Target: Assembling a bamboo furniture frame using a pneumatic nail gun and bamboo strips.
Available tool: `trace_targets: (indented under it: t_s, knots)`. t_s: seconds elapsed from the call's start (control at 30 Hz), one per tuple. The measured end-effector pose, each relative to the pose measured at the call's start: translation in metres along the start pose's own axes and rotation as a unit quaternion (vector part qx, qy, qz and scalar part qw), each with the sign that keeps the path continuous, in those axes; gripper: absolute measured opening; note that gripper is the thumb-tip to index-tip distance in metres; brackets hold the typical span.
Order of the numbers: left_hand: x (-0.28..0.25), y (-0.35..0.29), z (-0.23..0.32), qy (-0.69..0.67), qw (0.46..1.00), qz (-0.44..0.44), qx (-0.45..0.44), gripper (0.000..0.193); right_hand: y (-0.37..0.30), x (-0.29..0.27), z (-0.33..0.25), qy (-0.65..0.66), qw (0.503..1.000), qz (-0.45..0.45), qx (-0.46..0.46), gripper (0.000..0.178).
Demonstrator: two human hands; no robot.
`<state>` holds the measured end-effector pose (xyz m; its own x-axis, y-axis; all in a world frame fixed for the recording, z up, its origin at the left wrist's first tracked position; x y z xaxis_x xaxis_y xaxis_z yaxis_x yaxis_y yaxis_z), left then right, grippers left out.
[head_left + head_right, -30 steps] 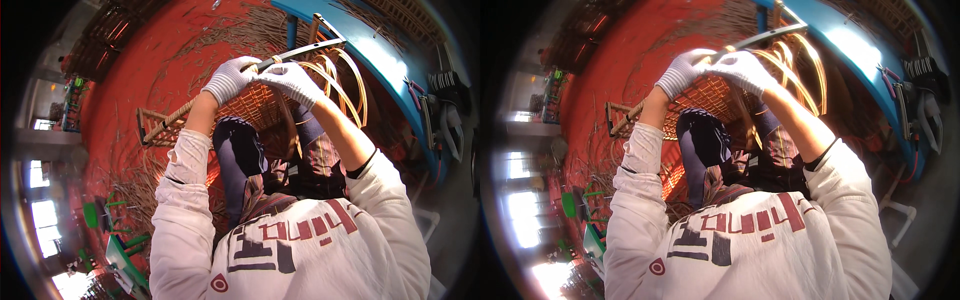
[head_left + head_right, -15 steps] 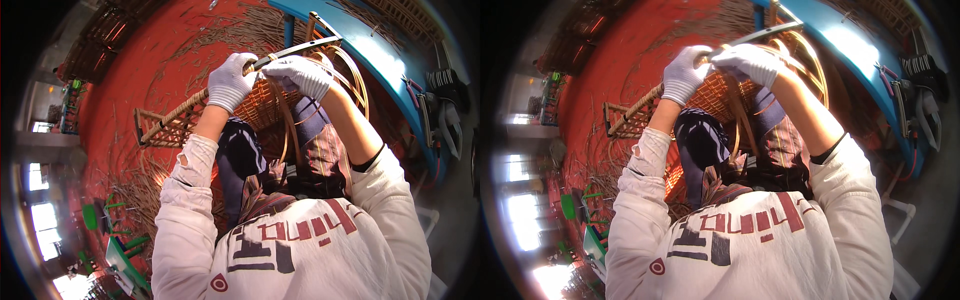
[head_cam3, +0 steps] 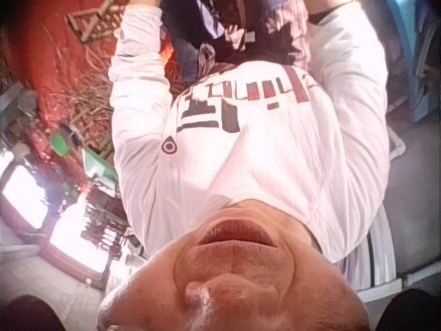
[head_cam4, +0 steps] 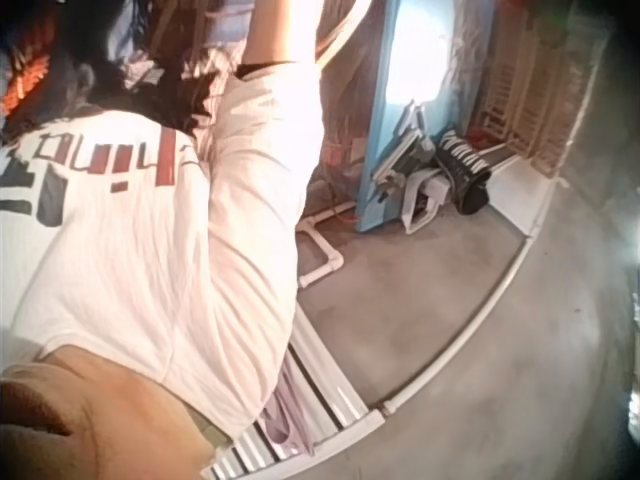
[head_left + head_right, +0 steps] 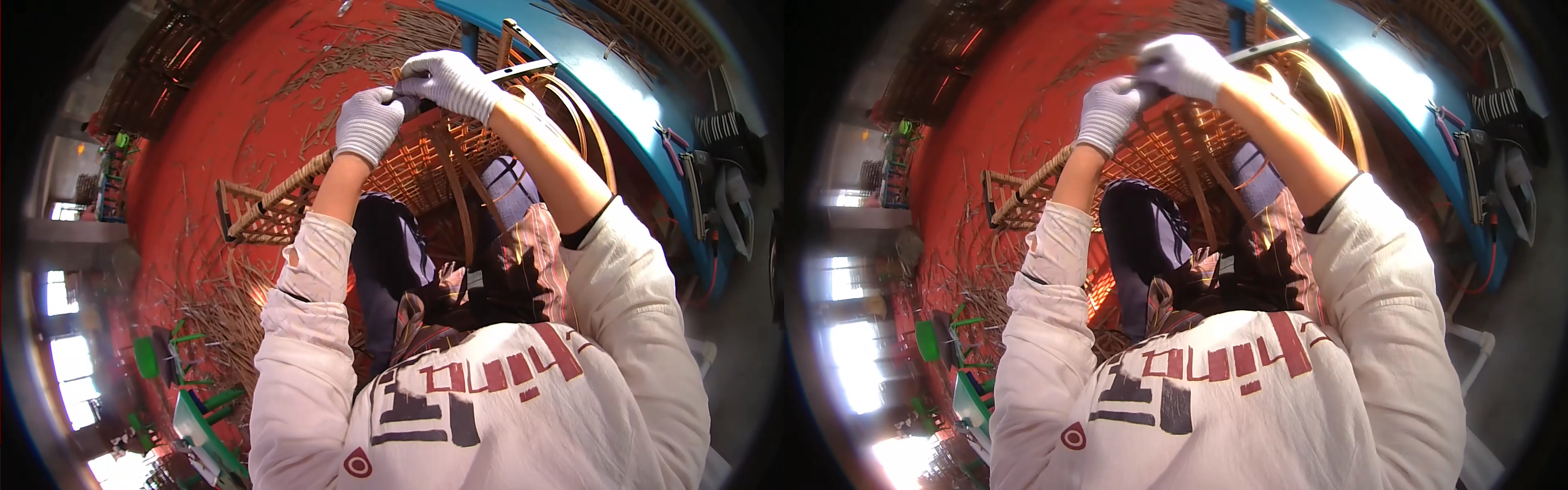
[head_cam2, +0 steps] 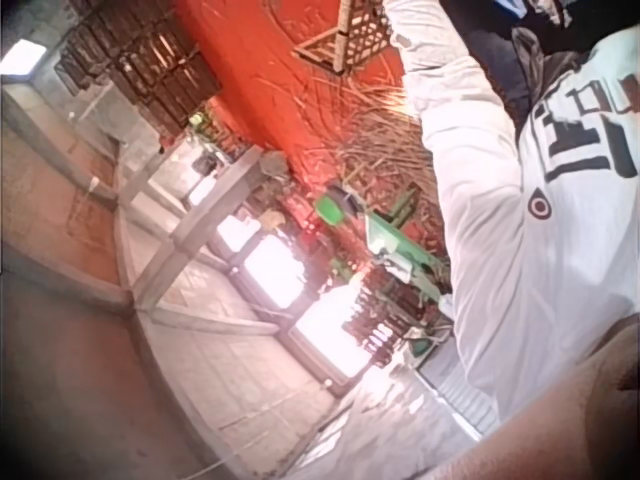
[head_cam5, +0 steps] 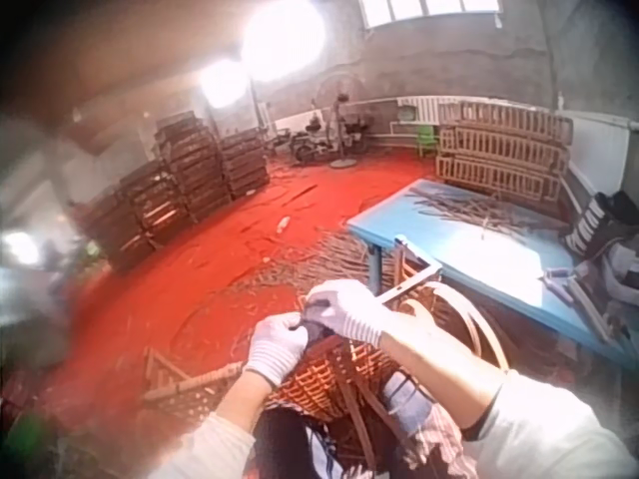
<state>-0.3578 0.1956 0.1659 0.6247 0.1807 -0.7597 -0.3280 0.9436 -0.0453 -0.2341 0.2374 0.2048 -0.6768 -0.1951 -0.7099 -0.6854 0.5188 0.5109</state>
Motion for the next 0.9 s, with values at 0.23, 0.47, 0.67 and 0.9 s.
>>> trace_targets:
  t_s: [0.23, 0.47, 0.67, 0.9]
  knots:
    - [-0.021, -0.012, 0.005, -0.041, 0.996, 0.063, 0.051, 0.027, 0.007, 0.005, 0.014, 0.017, 1.000, 0.024, 0.010, 0.021]
    - [-0.024, -0.022, 0.005, -0.089, 0.991, 0.082, 0.051, 0.016, 0.014, 0.013, 0.016, 0.032, 0.999, -0.023, 0.002, 0.019]
    - [-0.023, -0.045, 0.019, -0.034, 0.960, 0.165, 0.225, 0.014, 0.026, 0.021, 0.011, -0.061, 0.992, -0.105, 0.035, 0.021]
    - [-0.008, -0.038, 0.027, 0.056, 0.962, 0.124, 0.236, 0.017, 0.010, 0.018, 0.024, -0.038, 0.997, -0.020, 0.061, 0.021]
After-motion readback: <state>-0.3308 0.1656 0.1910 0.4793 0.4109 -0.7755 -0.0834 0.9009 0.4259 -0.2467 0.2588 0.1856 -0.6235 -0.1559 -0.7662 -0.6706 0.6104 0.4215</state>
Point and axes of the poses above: each hand's wrist, its own y-axis towards the middle knuckle, its own x-axis out of the palm, z = x × y, the point moved 9 cm from there along y, towards the middle knuckle, and after that the axes turned 11 degrees about -x, right-handed, at the moved point
